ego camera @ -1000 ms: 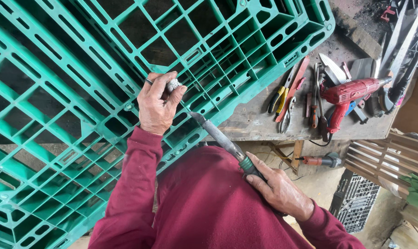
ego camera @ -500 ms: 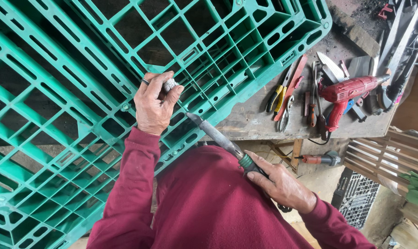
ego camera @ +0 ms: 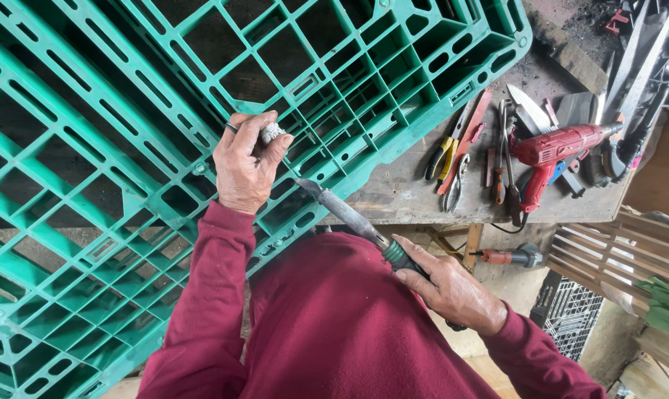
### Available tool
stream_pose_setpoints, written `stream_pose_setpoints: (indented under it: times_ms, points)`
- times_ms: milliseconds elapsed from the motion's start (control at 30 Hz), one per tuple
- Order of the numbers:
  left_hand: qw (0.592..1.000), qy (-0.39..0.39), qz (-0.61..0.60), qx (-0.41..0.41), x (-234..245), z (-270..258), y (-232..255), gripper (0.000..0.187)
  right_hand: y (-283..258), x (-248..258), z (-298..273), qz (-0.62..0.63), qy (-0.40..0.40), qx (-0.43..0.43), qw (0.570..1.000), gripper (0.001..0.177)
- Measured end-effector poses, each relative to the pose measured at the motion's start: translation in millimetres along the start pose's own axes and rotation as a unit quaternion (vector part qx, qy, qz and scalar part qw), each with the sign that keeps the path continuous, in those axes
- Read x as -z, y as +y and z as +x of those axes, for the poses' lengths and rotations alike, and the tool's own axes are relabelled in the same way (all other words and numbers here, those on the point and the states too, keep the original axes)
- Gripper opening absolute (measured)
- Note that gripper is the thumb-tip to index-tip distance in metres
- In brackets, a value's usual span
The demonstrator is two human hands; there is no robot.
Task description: The person uses a soldering iron to melt and fuse cracks in several green plastic crates on a workbench, handling the tool with their right hand while positioning the crates with their left.
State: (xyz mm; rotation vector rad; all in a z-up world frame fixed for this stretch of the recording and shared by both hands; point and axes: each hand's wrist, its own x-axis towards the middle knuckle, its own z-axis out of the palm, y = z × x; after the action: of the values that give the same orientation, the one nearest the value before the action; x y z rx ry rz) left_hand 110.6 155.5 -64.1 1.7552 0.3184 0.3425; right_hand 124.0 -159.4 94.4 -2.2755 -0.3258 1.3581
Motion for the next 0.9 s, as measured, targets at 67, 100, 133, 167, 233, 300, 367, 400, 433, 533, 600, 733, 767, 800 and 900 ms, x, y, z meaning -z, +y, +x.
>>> stream_pose_setpoints:
  times_ms: [67,100,133,167,233,300,367,400,433,533,600,733,767,800,900]
  points:
    - [1.000,0.002,0.006,-0.003,0.7,-0.4,1.4,0.036,4.3,-3.0,-1.6,0.001,0.025,0.033,0.999,0.065]
    - [1.000,0.006,-0.002,-0.010,1.4,-1.2,3.1,0.034,6.4,-5.1,-3.4,0.000,0.041,0.052,0.998,0.066]
    - [1.000,0.011,-0.009,-0.018,2.5,-1.0,5.5,0.032,8.9,-6.1,-4.3,-0.001,0.056,0.073,0.996,0.067]
    - [0.999,0.017,-0.016,-0.026,3.9,-0.8,8.9,0.030,11.5,-7.1,-5.3,0.009,0.060,0.023,0.998,0.069]
    - [0.999,-0.006,0.032,-0.027,13.9,-6.5,21.4,0.023,18.4,-9.1,-7.4,0.028,0.068,-0.076,0.994,0.072]
    - [0.996,-0.036,0.072,-0.049,20.8,-14.6,39.7,0.023,27.4,-6.5,-11.5,0.101,0.081,-0.070,0.989,0.067]
    - [0.988,-0.083,0.107,-0.076,25.7,-34.3,62.0,0.028,36.2,-5.9,-15.9,0.224,0.066,-0.040,0.971,0.063]
    - [0.975,-0.117,0.157,-0.107,25.5,-39.5,69.5,0.034,39.6,-5.8,-16.4,0.307,0.051,-0.009,0.950,0.061]
    - [0.957,-0.150,0.208,-0.137,23.9,-44.5,75.3,0.040,42.2,-5.9,-16.7,0.387,0.036,0.022,0.921,0.059]
    - [0.914,-0.220,0.300,-0.161,8.9,-43.6,70.7,0.040,47.8,-12.0,-13.9,0.525,-0.008,0.056,0.850,0.068]
    - [0.888,-0.250,0.345,-0.172,0.4,-36.8,59.1,0.035,55.4,-16.4,-12.2,0.538,-0.024,0.022,0.842,0.074]
    - [0.848,-0.289,0.394,-0.207,-3.2,-27.2,44.0,0.034,71.4,-20.3,-13.2,0.460,0.011,-0.048,0.887,0.081]
    - [0.842,-0.298,0.396,-0.212,-3.3,-26.6,42.3,0.035,72.6,-20.7,-13.7,0.372,0.050,-0.018,0.927,0.078]
    - [0.836,-0.304,0.400,-0.219,-4.4,-25.4,40.7,0.032,73.2,-19.1,-13.6,0.277,0.088,0.013,0.957,0.075]
    - [0.825,-0.315,0.406,-0.235,-4.8,-23.7,37.1,0.028,72.8,-12.1,-21.6,0.191,0.111,0.044,0.974,0.068]
